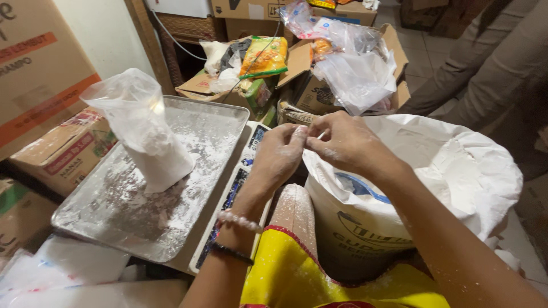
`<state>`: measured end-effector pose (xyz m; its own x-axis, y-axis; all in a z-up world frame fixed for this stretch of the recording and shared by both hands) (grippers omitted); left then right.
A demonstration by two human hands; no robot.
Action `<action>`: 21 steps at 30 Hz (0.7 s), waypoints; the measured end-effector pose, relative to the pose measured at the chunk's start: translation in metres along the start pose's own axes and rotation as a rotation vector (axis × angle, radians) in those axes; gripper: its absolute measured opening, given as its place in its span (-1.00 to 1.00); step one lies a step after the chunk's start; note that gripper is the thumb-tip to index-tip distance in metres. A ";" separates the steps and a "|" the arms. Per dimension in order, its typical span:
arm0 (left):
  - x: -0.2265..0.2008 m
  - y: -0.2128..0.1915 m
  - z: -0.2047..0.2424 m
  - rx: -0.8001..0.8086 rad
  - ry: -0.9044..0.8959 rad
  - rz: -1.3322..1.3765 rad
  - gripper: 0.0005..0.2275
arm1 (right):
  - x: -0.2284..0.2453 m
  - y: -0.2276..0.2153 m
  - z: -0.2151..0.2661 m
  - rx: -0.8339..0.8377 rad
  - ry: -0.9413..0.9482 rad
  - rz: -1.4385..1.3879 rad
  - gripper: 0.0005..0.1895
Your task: The person scoops white powder from a large sack into a small plastic bag placed on a digital scale, adjusts the amount, and ties the bag. The person repeats this process to fill multiple bags.
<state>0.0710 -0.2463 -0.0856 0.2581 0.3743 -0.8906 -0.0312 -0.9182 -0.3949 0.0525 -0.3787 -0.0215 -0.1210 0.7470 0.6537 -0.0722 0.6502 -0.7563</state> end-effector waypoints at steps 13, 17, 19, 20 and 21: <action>0.032 -0.152 0.044 -0.290 -0.258 -0.211 -0.75 | 0.076 0.087 -0.054 0.286 -0.206 -0.372 -0.64; 0.031 -0.189 0.061 -0.444 -0.312 -0.110 -0.77 | 0.112 0.102 -0.073 0.276 -0.211 -0.512 -0.59; 0.026 -0.206 0.064 -0.509 -0.286 -0.175 -0.77 | 0.126 0.108 -0.078 0.278 -0.203 -0.568 -0.52; 0.023 -0.213 0.066 -0.541 -0.273 -0.207 -0.77 | 0.133 0.110 -0.082 0.264 -0.200 -0.587 -0.50; 0.025 -0.219 0.069 -0.562 -0.345 -0.222 -0.77 | 0.140 0.112 -0.085 0.248 -0.199 -0.607 -0.47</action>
<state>0.0176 -0.0273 -0.0370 -0.1241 0.4950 -0.8600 0.5158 -0.7082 -0.4820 0.1119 -0.1895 -0.0123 -0.1650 0.2055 0.9646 -0.4065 0.8769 -0.2564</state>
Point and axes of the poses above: each hand's wrist, its own z-axis away from the middle knuckle, its own y-axis out of the palm, x = y × z, the point moved 5 cm from there along -z, towards the middle knuckle, and after that the axes turned 12 degrees about -z, right-handed, at the moved point
